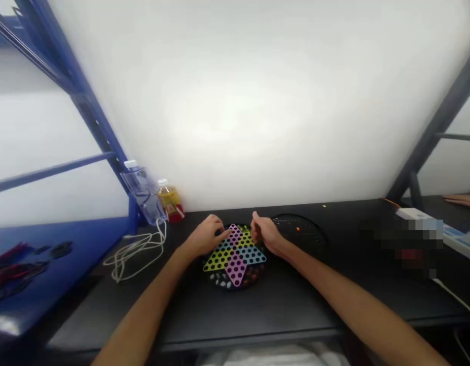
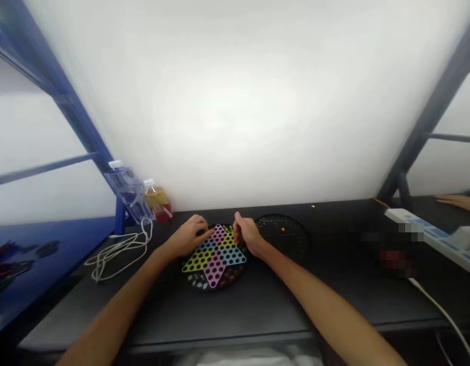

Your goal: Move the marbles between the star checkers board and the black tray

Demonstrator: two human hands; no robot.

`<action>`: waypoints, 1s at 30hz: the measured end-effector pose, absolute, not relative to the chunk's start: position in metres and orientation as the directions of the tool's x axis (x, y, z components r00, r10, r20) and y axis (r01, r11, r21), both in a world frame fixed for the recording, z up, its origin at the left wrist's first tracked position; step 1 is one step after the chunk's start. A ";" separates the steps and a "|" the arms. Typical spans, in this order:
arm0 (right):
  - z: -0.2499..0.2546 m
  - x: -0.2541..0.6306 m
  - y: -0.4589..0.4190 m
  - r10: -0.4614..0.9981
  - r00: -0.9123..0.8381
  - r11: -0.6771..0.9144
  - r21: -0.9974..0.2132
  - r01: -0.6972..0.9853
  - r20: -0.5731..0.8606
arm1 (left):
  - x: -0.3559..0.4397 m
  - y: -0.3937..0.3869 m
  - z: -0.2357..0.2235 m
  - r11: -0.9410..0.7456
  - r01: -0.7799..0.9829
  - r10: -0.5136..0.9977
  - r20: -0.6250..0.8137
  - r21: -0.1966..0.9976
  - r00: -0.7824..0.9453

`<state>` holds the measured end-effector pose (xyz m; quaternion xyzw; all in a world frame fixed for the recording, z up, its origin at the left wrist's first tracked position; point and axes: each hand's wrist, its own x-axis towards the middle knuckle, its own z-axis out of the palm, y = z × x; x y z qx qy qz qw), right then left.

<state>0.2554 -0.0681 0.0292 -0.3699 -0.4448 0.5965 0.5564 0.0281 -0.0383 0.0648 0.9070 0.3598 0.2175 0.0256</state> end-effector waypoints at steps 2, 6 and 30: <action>0.030 0.255 -0.069 0.994 -0.096 0.019 -0.947 -0.320 0.052 | 0.028 -0.038 0.064 -0.739 0.643 0.665 0.372 0.202 0.648; 0.030 0.254 -0.070 0.993 -0.095 0.031 -0.945 -0.326 0.065 | 0.027 -0.036 0.063 -0.735 0.647 0.669 0.367 0.203 0.646; 0.020 0.256 -0.066 0.985 -0.085 0.119 -0.954 -0.276 0.148 | 0.060 -0.074 0.081 -0.760 0.536 0.640 0.275 0.369 0.718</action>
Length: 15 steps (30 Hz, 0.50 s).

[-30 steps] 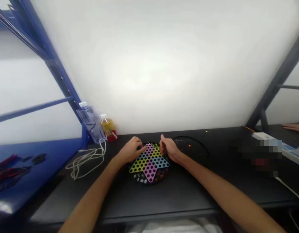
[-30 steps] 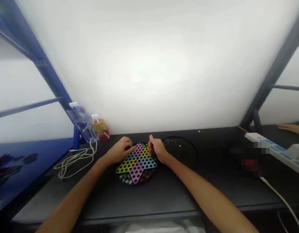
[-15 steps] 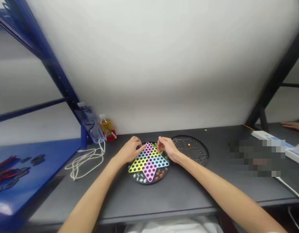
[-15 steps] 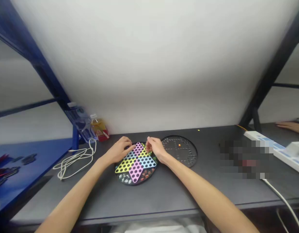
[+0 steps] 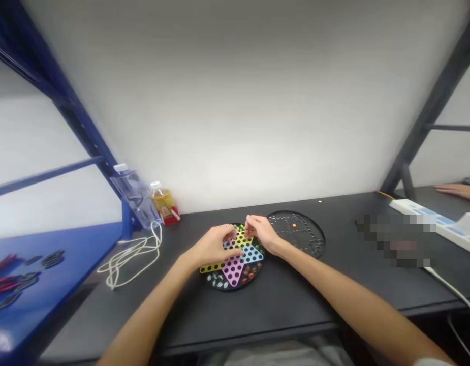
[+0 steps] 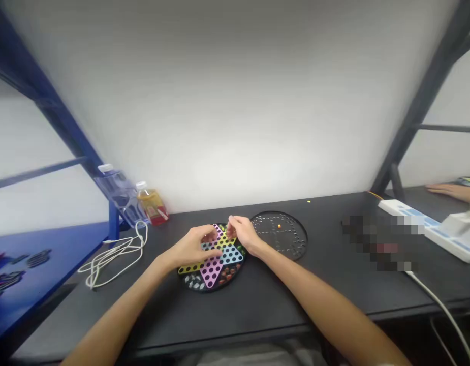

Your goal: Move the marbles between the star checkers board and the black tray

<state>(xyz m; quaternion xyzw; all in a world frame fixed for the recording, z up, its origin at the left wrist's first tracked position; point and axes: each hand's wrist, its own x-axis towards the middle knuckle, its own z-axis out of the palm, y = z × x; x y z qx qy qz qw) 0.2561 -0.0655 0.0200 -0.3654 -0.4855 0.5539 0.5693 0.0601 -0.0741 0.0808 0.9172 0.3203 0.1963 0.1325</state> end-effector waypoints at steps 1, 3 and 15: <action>0.021 0.257 -0.066 0.985 -0.088 0.118 -0.954 -0.277 0.147 | 0.062 -0.076 0.081 -0.762 0.529 0.634 0.265 0.373 0.727; 0.024 0.260 -0.066 0.985 -0.086 0.123 -0.955 -0.270 0.151 | 0.064 -0.076 0.079 -0.780 0.501 0.607 0.256 0.376 0.753; 0.042 0.353 -0.056 0.920 0.236 0.292 -0.949 0.119 0.312 | 0.096 -0.073 0.056 -0.832 0.453 0.547 0.336 0.321 0.767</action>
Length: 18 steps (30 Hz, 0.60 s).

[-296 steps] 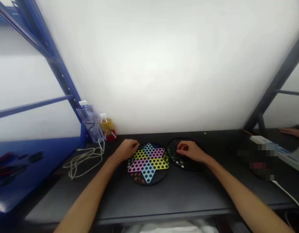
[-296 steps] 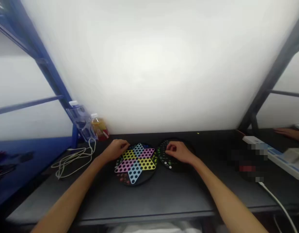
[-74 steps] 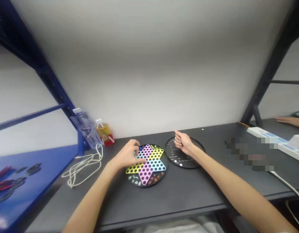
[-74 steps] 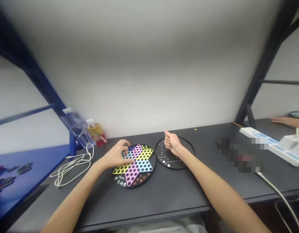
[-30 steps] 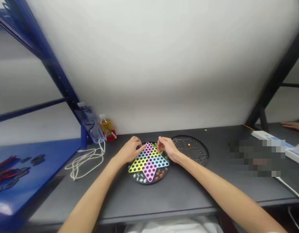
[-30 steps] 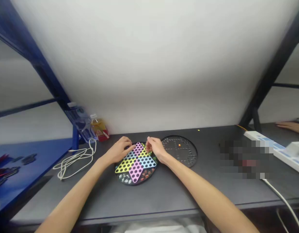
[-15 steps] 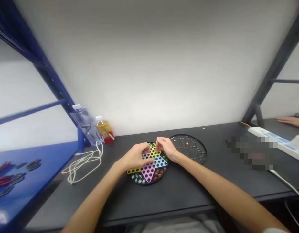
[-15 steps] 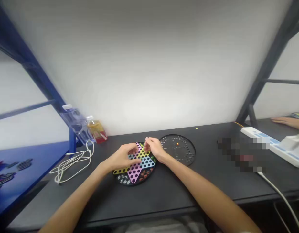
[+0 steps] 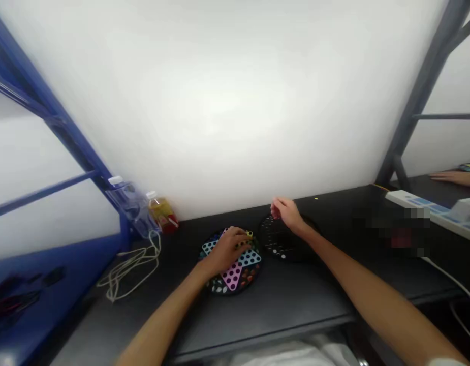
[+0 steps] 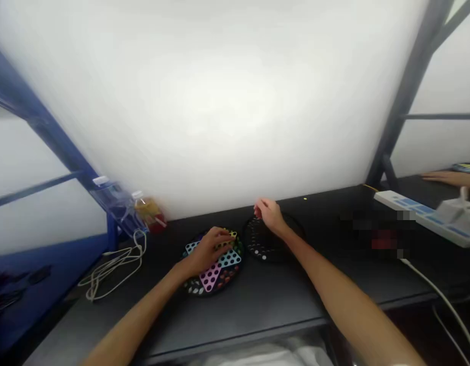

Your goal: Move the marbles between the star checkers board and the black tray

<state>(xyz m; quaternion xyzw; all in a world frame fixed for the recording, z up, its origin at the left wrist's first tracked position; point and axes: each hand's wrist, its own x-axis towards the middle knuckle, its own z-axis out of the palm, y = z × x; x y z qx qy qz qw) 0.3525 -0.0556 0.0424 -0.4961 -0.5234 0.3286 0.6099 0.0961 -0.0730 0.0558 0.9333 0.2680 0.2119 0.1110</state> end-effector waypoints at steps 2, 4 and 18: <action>0.047 0.371 -0.055 0.895 0.229 0.290 -0.889 0.353 0.383 | 0.097 -0.074 0.056 -0.835 0.463 0.546 0.343 0.298 0.764; 0.051 0.388 -0.056 0.894 0.116 0.280 -0.740 0.611 0.434 | 0.093 -0.073 0.059 -0.833 0.489 0.553 0.351 0.260 0.755; 0.048 0.432 -0.060 0.988 -0.151 0.148 -0.506 0.850 0.035 | -0.002 -0.006 0.058 -0.660 0.721 0.739 0.357 0.211 0.571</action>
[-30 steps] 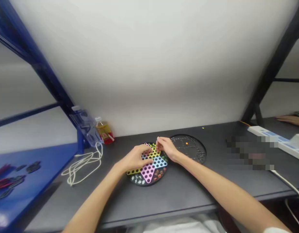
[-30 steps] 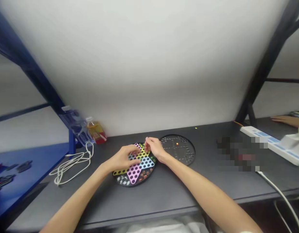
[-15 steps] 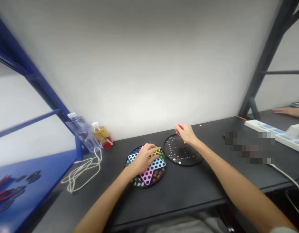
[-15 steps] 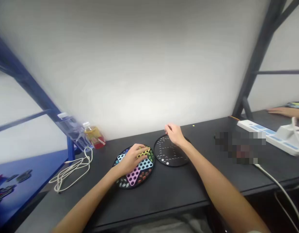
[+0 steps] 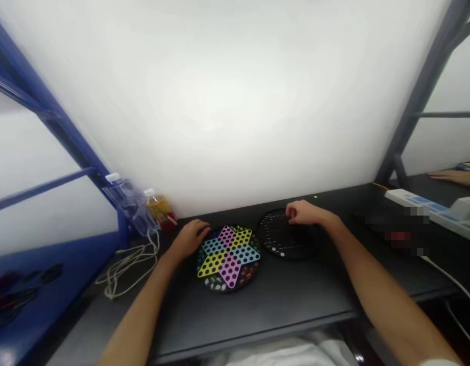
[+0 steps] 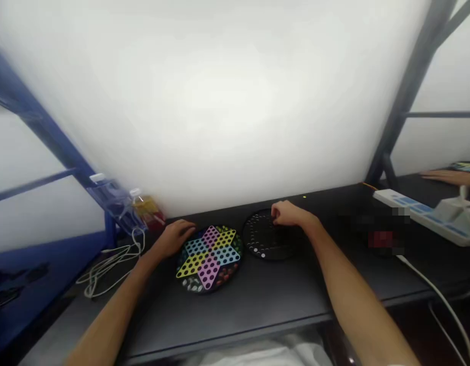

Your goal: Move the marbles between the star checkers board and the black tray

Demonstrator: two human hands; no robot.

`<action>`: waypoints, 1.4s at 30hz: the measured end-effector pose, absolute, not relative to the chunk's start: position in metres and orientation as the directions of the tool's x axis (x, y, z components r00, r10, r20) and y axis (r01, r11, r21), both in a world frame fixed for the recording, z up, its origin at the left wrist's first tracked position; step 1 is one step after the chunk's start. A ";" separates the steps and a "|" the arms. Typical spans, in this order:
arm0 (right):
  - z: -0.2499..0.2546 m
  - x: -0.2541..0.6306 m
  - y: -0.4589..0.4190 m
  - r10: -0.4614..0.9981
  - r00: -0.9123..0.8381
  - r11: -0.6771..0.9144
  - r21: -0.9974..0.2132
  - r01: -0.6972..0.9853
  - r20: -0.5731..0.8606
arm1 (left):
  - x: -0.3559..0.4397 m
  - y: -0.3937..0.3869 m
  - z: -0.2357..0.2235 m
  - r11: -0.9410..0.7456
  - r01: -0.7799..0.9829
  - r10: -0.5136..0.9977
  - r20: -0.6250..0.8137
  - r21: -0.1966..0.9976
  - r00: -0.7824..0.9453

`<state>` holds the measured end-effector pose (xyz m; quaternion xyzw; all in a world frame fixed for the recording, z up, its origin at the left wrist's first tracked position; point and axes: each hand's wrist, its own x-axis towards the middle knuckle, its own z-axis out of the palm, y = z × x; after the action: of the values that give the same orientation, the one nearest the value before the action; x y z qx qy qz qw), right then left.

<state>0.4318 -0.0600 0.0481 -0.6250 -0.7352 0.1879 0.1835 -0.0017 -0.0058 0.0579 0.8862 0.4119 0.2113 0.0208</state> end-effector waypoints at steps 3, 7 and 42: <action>0.044 0.431 -0.059 0.987 -0.163 0.136 -0.490 0.861 -0.013 | -0.008 0.000 0.052 -0.635 0.726 0.767 0.324 0.262 0.554; 0.039 0.429 -0.056 0.988 -0.152 0.129 -0.489 0.863 -0.006 | -0.008 0.002 0.047 -0.617 0.726 0.786 0.289 0.302 0.547; 0.076 0.236 -0.073 0.709 -0.701 0.680 -0.340 0.650 0.079 | -0.001 -0.007 0.045 -0.636 0.713 0.769 0.322 0.296 0.553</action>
<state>0.2363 -0.0726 0.0760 -0.3729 -0.9107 0.1448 0.1025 -0.0014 -0.0075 0.0448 0.8786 0.4215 0.2146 0.0654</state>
